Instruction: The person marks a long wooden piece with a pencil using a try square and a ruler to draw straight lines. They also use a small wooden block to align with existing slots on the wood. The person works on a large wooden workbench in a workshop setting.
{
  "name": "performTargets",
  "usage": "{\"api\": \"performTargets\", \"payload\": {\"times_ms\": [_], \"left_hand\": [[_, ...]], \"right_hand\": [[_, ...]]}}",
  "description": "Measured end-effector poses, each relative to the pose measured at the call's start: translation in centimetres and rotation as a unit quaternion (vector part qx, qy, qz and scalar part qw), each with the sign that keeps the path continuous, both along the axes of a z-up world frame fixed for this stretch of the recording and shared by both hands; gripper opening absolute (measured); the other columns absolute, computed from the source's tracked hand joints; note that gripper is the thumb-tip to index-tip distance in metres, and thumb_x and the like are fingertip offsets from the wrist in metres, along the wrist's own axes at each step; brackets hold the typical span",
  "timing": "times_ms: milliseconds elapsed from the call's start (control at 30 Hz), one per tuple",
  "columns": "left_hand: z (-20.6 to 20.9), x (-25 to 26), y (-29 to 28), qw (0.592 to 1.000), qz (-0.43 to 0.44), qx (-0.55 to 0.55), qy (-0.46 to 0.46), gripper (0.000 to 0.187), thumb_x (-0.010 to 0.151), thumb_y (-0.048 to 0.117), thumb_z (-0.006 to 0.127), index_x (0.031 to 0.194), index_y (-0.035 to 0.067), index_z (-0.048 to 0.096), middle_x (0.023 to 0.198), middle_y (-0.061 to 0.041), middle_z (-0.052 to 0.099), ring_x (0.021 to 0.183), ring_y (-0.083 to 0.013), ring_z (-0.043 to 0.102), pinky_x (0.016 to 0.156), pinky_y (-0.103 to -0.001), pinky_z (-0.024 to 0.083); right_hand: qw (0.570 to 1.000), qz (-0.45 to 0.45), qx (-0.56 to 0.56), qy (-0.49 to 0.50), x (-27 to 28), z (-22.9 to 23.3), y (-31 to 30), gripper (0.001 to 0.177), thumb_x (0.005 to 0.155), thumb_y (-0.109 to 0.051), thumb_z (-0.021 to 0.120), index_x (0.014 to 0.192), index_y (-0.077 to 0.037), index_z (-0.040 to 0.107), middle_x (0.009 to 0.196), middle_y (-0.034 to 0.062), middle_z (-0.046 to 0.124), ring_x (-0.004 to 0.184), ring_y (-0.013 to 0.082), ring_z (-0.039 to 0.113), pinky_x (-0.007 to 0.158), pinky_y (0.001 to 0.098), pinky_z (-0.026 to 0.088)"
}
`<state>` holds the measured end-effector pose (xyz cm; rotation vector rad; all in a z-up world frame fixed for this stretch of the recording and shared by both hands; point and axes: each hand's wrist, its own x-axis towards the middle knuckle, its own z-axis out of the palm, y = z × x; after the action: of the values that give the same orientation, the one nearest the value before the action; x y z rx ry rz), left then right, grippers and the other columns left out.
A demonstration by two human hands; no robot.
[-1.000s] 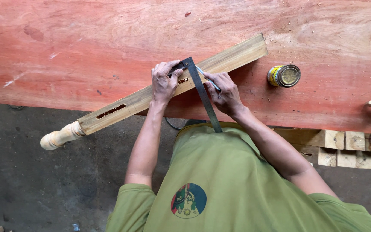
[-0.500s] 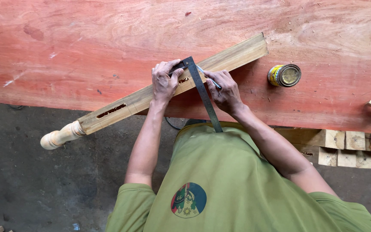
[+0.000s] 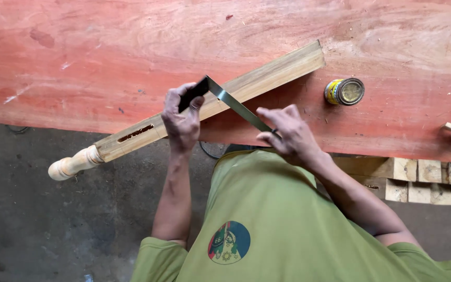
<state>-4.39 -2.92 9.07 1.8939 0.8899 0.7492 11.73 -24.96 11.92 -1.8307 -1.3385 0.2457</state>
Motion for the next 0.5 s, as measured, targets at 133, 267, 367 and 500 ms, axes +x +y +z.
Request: {"api": "performTargets", "payload": {"times_ms": [133, 267, 367, 500], "left_hand": [[0.3, 1.5, -2.6, 0.994, -0.003, 0.054, -0.093, 0.080, 0.091, 0.065, 0.069, 0.145, 0.009, 0.050, 0.122, -0.013, 0.058, 0.112, -0.0256, 0.055, 0.108, -0.042, 0.040], [-7.2, -0.4, -2.9, 0.960, 0.003, 0.242, 0.144, 0.125, 0.071, 0.098, 0.046, 0.160, 0.011, 0.033, 0.148, -0.027, 0.044, 0.139, -0.0435, 0.043, 0.120, -0.057, 0.024], [-11.4, -2.1, -2.0, 0.886, 0.016, 0.374, 0.274, 0.119, 0.073, 0.097, 0.021, 0.159, 0.017, 0.040, 0.141, -0.026, 0.052, 0.137, -0.0440, 0.046, 0.120, -0.060, 0.020], [-13.0, -1.7, 1.9, 0.842, -0.020, 0.478, 0.248, 0.100, 0.081, 0.094, 0.033, 0.140, 0.018, 0.061, 0.103, -0.012, 0.061, 0.093, -0.0306, 0.061, 0.093, -0.048, 0.048]], "right_hand": [[0.987, -0.035, -0.016, 0.156, 0.0, -3.5, -1.9, 0.013, 0.101, -0.013, 0.064, 0.108, -0.008, 0.075, 0.079, 0.0077, 0.073, 0.070, 0.0289, 0.069, 0.066, 0.0381, 0.055], [0.976, -0.119, 0.034, 0.180, 1.4, -2.7, -5.8, 0.014, 0.106, -0.003, 0.054, 0.111, -0.001, 0.068, 0.072, 0.0113, 0.069, 0.063, 0.0214, 0.061, 0.062, 0.0355, 0.047], [0.970, -0.184, 0.086, 0.134, 3.1, -3.4, -9.7, 0.012, 0.113, -0.008, 0.047, 0.118, -0.007, 0.057, 0.075, 0.0092, 0.069, 0.063, 0.0179, 0.055, 0.062, 0.0341, 0.041], [0.942, -0.296, 0.122, 0.098, 4.3, -3.6, -12.7, 0.020, 0.115, -0.016, 0.050, 0.102, -0.006, 0.061, 0.074, 0.0072, 0.068, 0.065, 0.0171, 0.055, 0.064, 0.0287, 0.041]]}}
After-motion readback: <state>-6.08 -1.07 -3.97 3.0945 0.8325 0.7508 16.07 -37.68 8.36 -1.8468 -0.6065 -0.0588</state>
